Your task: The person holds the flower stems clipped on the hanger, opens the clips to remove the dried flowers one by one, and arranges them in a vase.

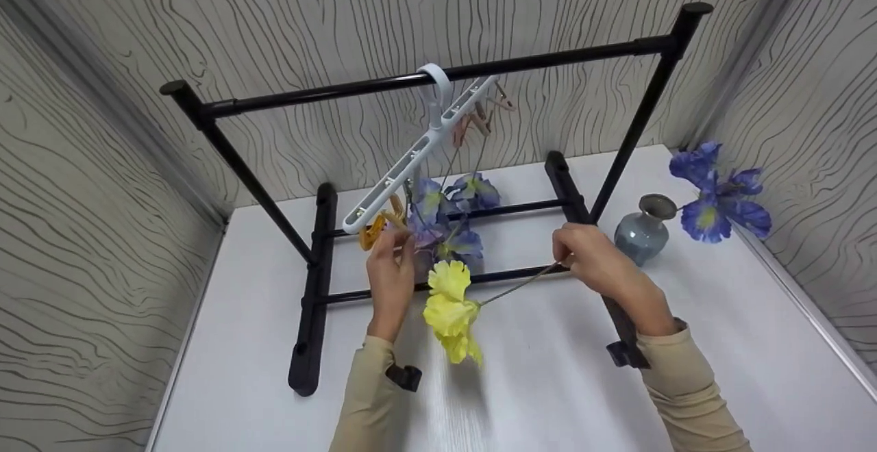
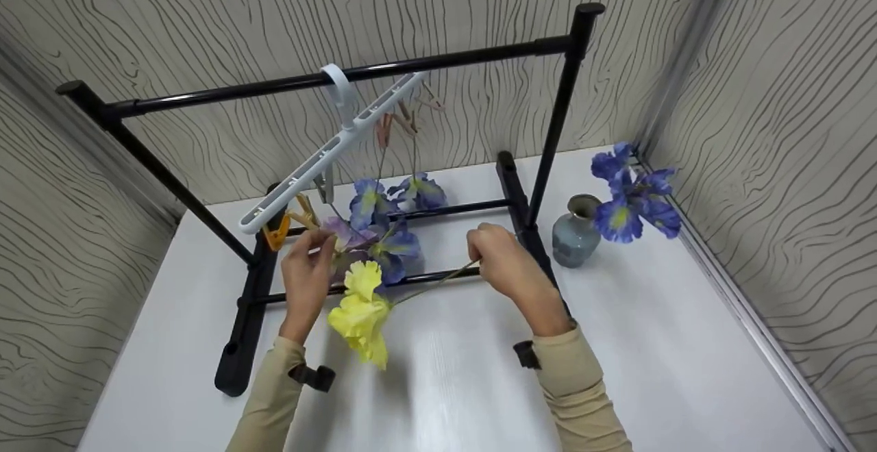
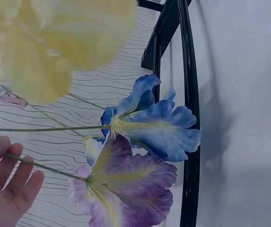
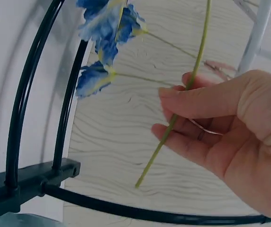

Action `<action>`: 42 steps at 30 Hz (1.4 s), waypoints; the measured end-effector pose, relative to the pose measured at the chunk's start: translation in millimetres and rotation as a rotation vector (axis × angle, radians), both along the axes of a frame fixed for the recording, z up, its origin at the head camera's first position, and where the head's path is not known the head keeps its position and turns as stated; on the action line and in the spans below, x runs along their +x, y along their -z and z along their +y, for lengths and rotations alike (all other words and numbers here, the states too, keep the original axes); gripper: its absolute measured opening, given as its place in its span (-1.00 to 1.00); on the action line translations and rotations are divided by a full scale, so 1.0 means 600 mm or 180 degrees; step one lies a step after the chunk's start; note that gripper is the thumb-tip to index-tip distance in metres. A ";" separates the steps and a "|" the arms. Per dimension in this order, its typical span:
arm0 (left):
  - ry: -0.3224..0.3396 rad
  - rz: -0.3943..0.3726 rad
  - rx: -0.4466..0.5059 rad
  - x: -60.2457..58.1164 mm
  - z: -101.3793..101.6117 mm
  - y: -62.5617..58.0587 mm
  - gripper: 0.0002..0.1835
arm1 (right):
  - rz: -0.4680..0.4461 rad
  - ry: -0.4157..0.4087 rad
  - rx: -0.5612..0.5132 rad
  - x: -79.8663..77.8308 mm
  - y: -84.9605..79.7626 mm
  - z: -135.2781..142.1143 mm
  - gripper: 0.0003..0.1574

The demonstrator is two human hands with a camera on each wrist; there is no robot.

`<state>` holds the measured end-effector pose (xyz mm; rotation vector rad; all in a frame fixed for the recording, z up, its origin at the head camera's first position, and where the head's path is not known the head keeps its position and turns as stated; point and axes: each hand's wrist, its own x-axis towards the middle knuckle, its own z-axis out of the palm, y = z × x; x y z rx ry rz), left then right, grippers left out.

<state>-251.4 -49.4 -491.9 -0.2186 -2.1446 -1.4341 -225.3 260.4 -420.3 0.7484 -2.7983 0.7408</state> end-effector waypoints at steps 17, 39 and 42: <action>-0.0367 0.0307 0.0125 -0.003 -0.027 0.008 -0.96 | 0.0015 0.0838 -0.1701 0.003 0.027 0.045 -0.85; -0.0500 0.0342 0.0154 -0.001 -0.045 0.012 -0.96 | 0.1193 0.1087 -0.2188 -0.004 0.045 0.037 -0.86; -0.0512 0.0349 0.0148 -0.002 -0.046 0.013 -0.96 | 0.1508 0.1165 -0.2032 -0.007 0.047 0.038 -0.87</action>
